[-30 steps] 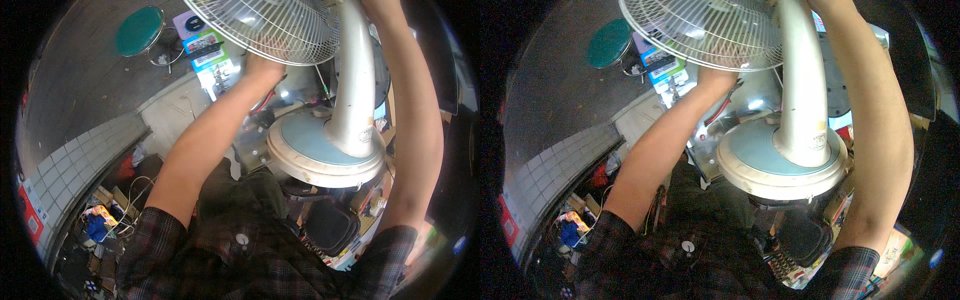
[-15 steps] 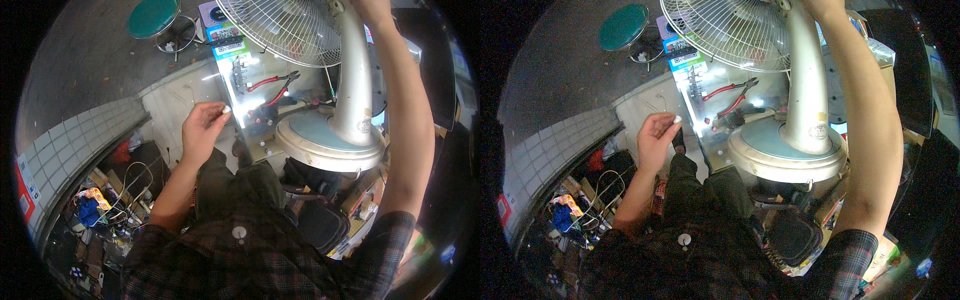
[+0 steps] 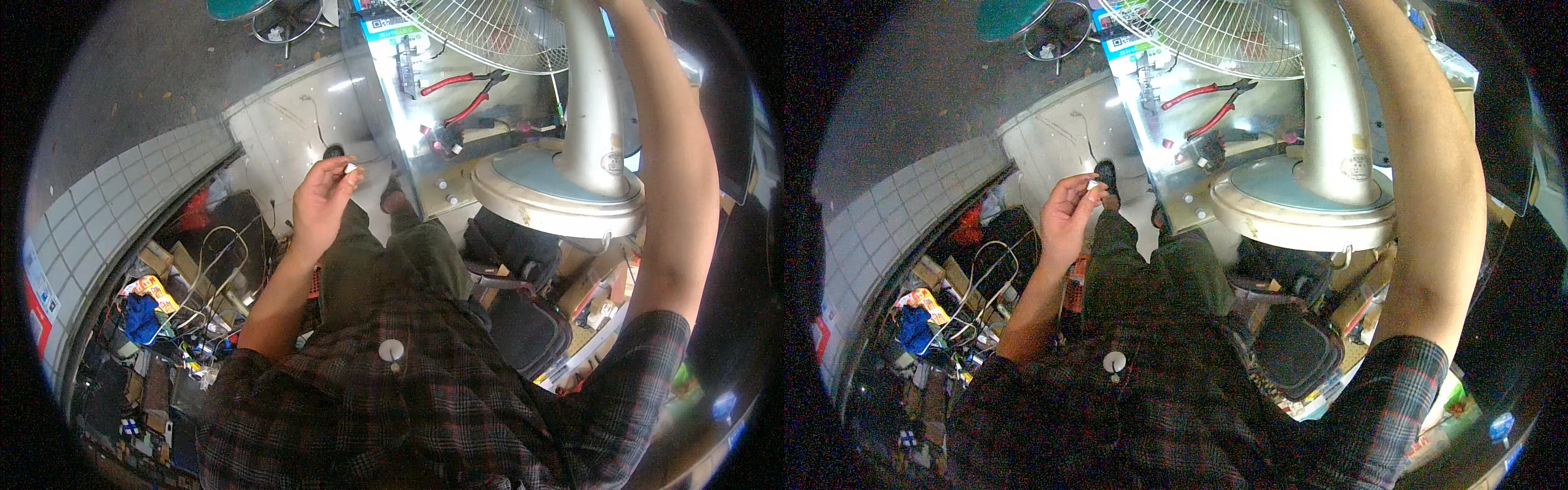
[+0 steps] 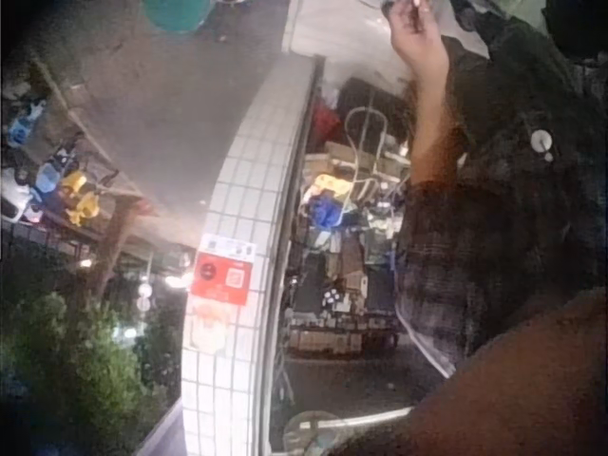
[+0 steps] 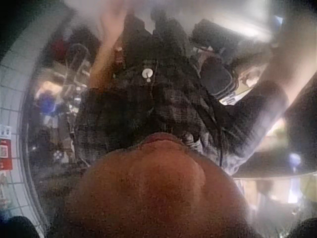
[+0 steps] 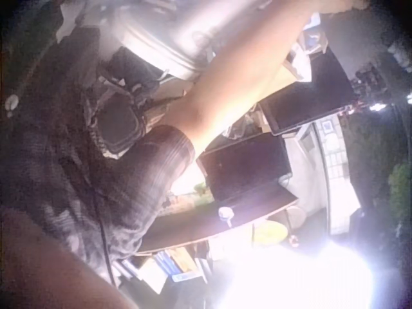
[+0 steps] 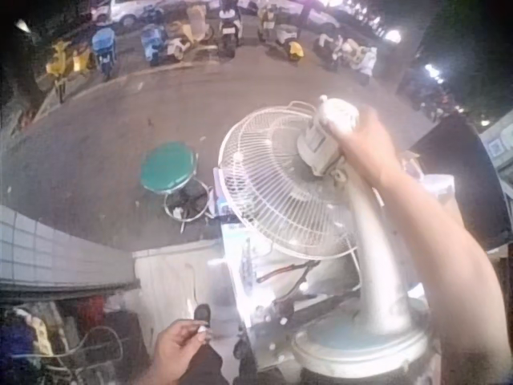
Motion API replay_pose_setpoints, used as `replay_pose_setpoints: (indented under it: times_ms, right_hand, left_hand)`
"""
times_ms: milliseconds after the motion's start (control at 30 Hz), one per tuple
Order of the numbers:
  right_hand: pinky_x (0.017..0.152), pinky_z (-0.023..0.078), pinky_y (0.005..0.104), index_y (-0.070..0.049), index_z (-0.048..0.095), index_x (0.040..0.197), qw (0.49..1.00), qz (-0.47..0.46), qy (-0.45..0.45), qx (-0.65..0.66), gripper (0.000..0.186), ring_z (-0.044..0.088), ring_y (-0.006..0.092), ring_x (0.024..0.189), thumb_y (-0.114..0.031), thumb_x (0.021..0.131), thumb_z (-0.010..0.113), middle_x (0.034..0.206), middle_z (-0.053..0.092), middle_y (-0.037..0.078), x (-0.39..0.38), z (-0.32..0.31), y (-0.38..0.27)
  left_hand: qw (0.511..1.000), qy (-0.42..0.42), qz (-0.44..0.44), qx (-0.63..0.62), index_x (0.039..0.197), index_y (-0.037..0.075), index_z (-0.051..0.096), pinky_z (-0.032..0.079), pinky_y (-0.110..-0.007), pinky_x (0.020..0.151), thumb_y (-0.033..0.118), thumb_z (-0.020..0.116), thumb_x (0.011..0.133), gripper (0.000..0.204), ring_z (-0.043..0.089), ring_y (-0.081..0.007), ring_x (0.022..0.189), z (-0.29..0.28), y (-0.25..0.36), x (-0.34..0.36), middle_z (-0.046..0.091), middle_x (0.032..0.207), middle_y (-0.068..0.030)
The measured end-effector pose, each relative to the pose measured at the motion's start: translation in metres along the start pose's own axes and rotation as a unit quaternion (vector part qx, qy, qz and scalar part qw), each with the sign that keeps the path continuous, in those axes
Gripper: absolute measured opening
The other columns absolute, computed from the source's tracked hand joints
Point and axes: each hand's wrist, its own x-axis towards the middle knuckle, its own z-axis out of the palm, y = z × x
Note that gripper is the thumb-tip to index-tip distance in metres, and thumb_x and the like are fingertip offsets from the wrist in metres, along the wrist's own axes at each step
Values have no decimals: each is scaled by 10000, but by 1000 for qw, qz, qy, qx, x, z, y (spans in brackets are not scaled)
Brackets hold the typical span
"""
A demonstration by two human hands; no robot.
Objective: The person uses pliers to strip and prepare wires, then connects them to a small black electrical component. They insert the component into the base of a standing fan and secure it with a cordless drill.
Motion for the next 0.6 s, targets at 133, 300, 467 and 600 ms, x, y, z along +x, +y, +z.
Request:
replay_pose_setpoints:
  times_ms: [133,300,467,600]
  right_hand:
    - [969,522,446,74,555,1282,1000,4,-8,-8,837,689,406,1089,-595,823,762,1156,691,308,-6,-4,-5]
    - [986,515,449,71,542,1298,999,40,-18,-20,869,679,408,1121,-618,814,755,1180,681,317,2,3,1]
    - [997,510,448,92,514,1324,999,32,-15,-28,898,671,419,1138,-613,819,747,1203,668,332,0,4,0]
    - [1024,511,467,115,485,1382,996,-10,-56,-72,938,665,428,1148,-605,837,739,1271,628,355,5,-5,-1]
  left_hand:
    - [999,8,4,-34,1272,-21,585,534,-319,943,13,625,1017,260,667,-176,1071,-6,-6,-3,690,1150,-102]
    - [997,-12,-20,-68,1274,-16,591,535,-314,923,34,623,1022,259,668,-179,1045,-4,10,-5,684,1150,-108]
    - [996,-32,-28,-79,1275,-15,594,535,-313,915,46,623,1023,261,667,-173,1031,3,12,-8,686,1155,-113]
    - [997,-17,-31,-68,1252,-14,618,549,-303,882,59,633,1015,249,692,-173,989,12,22,-10,719,1114,-125]
